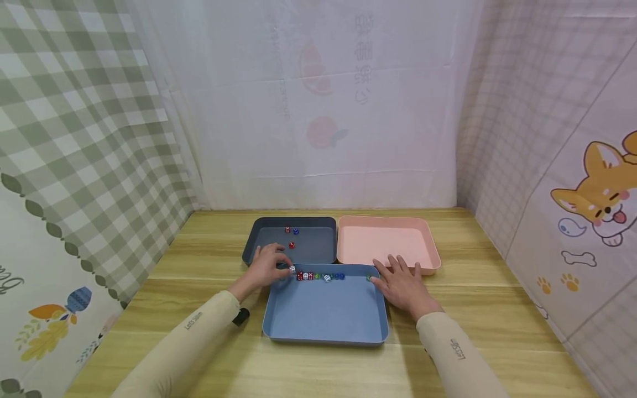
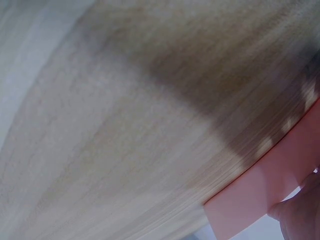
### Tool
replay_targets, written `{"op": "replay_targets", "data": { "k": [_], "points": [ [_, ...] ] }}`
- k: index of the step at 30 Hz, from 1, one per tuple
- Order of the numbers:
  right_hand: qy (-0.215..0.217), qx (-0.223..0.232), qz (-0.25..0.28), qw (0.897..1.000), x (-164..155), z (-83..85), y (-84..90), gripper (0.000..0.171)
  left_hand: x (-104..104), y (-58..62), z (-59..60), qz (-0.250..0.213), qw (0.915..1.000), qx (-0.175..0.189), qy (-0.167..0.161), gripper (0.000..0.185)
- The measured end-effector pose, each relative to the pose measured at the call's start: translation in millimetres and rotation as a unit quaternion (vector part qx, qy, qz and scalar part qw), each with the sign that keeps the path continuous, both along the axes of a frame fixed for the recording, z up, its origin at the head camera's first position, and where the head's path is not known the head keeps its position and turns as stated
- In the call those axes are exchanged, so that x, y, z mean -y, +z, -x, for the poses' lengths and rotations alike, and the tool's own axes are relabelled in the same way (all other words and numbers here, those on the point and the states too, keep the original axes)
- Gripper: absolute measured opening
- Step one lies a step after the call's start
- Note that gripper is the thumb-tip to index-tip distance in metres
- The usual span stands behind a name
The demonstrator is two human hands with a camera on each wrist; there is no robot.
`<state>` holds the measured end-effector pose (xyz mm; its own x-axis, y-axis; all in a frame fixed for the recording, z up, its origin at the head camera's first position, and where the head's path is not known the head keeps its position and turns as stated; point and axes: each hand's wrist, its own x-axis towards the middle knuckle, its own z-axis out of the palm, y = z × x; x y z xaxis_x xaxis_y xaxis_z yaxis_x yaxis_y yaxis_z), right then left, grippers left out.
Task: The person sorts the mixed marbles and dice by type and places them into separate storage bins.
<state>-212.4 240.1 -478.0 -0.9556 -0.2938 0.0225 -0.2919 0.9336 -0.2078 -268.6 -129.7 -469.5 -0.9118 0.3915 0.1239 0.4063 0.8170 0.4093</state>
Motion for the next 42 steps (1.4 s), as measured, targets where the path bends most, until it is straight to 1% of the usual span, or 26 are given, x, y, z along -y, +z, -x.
{"op": "replay_targets", "data": {
  "k": [9,19,23,33,37,42],
  "points": [
    [0.0,0.001,0.005,1.0,0.6,-1.5,2.3,0.064,1.0,8.3,3.4,-0.009,0.9999,0.0,0.006,0.01],
    [0.001,0.002,0.008,1.0,0.7,-1.1,1.8,0.064,2.8,15.1,12.3,-0.008,0.9996,0.005,0.027,0.012],
    [0.001,0.001,0.006,1.0,0.8,-1.4,2.2,0.064,5.3,19.1,17.1,-0.017,0.9994,0.007,0.031,0.012],
    [0.001,0.0,0.006,1.0,-0.5,-1.4,0.1,0.064,10.3,27.0,31.3,0.003,0.9983,-0.002,0.058,0.012],
    [0.001,-0.001,0.007,1.0,-0.7,-1.5,-0.5,0.064,11.3,27.1,36.6,0.001,0.9977,0.0,0.068,0.012],
    [0.001,0.0,0.007,1.0,-0.8,-1.3,-0.5,0.064,12.8,25.2,43.7,-0.009,0.9962,0.014,0.086,0.012]
  ]
}}
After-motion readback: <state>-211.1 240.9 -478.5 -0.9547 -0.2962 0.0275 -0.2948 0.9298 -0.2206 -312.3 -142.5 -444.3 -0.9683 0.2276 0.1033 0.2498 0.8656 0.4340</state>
